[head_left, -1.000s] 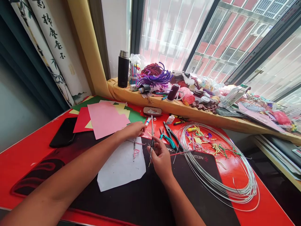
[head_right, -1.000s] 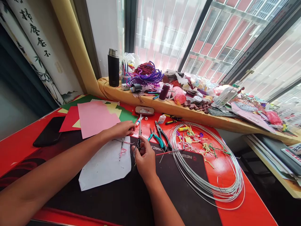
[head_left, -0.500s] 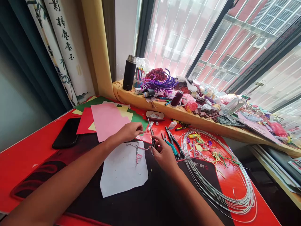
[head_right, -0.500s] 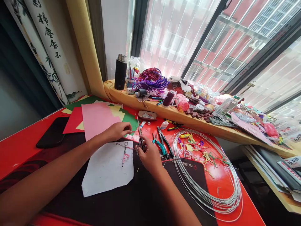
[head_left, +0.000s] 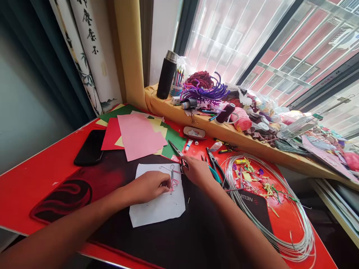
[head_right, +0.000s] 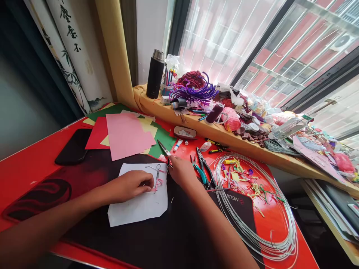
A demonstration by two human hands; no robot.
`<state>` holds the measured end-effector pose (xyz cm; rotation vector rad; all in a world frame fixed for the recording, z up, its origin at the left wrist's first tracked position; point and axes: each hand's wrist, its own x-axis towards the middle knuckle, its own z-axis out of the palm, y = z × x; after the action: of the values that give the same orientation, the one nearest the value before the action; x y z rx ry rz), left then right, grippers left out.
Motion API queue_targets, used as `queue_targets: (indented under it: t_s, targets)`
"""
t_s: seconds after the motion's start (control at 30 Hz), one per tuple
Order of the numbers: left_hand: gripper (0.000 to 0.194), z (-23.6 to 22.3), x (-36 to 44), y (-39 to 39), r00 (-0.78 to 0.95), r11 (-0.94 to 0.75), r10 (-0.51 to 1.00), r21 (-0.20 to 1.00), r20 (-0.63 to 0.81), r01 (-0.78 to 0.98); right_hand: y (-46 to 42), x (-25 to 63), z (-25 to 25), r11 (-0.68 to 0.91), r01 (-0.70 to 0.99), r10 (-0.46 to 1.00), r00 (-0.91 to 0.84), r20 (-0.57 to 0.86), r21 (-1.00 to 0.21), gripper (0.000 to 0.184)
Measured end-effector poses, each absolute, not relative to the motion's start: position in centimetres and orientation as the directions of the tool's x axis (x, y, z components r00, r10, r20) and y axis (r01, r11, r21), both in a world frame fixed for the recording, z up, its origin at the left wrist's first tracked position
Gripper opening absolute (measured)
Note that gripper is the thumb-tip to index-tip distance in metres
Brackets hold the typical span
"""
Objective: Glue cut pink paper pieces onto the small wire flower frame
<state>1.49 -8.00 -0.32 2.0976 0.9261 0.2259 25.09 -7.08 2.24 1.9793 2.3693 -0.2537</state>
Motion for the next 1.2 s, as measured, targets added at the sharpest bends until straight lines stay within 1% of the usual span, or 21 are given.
queue_targets:
  t_s: [0.1, 0.27, 0.33, 0.5, 0.6, 0.73, 0.8, 0.87, 0.97, 1.03, 1.1, 1.17, 1.2]
  targets:
    - [0.013, -0.9, 1.6, -8.5, 0.738, -0.473, 0.664, 0.694, -0.124, 0.543, -6.9, 25.3, 2.4, 0.18, 0.982, 0.968, -0.188, -0.168, -0.063, 0.049]
    - [0.012, -1.4, 1.3, -8.6, 0.781, -0.555, 0.618, 0.652, -0.093, 0.517, -6.9, 25.2, 2.6, 0.205, 0.979, 0.956, -0.205, -0.21, -0.026, 0.049]
    - [0.011, -1.5, 1.1, -8.7, 0.802, -0.566, 0.589, 0.659, -0.098, 0.495, -6.9, 25.2, 2.5, 0.212, 0.977, 0.954, -0.211, -0.215, -0.017, 0.048]
    - [0.014, -1.2, 0.6, -9.1, 0.861, -0.553, 0.495, 0.724, -0.112, 0.412, -6.6, 25.1, 2.4, 0.218, 0.976, 0.954, -0.213, -0.213, 0.0, 0.043]
    - [0.017, -1.0, 0.3, -9.2, 0.874, -0.544, 0.464, 0.732, -0.144, 0.409, -6.7, 24.9, 2.7, 0.22, 0.976, 0.955, -0.214, -0.205, 0.005, 0.04]
    - [0.018, -1.8, 0.1, -9.2, 0.866, -0.563, 0.478, 0.708, -0.143, 0.428, -7.3, 25.0, 3.4, 0.219, 0.976, 0.96, -0.217, -0.179, -0.01, 0.03]
    - [0.018, -2.5, 0.0, -9.2, 0.864, -0.565, 0.487, 0.71, -0.124, 0.42, -8.0, 25.7, 3.7, 0.208, 0.978, 0.966, -0.207, -0.157, -0.013, 0.031]
    - [0.018, -3.2, -0.1, -9.1, 0.87, -0.57, 0.482, 0.716, -0.106, 0.403, -8.9, 27.0, 4.0, 0.171, 0.984, 0.98, -0.176, -0.098, -0.05, 0.033]
    - [0.017, -3.8, -0.1, -9.0, 0.871, -0.576, 0.485, 0.722, -0.076, 0.384, -10.5, 30.4, 4.3, 0.056, 0.975, 0.995, -0.037, 0.091, -0.217, 0.029]
    - [0.017, -4.0, 0.0, -9.0, 0.867, -0.576, 0.495, 0.723, -0.062, 0.381, -11.9, 33.3, 4.5, -0.01, 0.964, 0.982, 0.059, 0.178, -0.265, 0.028]
    - [0.017, -4.0, 0.1, -8.9, 0.864, -0.578, 0.499, 0.716, -0.069, 0.391, -13.4, 36.2, 4.6, -0.069, 0.967, 0.973, 0.119, 0.196, -0.244, 0.028]
    - [0.019, -4.0, 0.3, -8.9, 0.866, -0.584, 0.493, 0.705, -0.085, 0.402, -15.0, 38.8, 4.6, -0.138, 0.978, 0.973, 0.163, 0.163, -0.157, 0.03]
    - [0.02, -4.0, 0.3, -8.9, 0.867, -0.588, 0.49, 0.701, -0.089, 0.404, -15.8, 39.8, 4.4, -0.16, 0.978, 0.972, 0.18, 0.149, -0.135, 0.03]
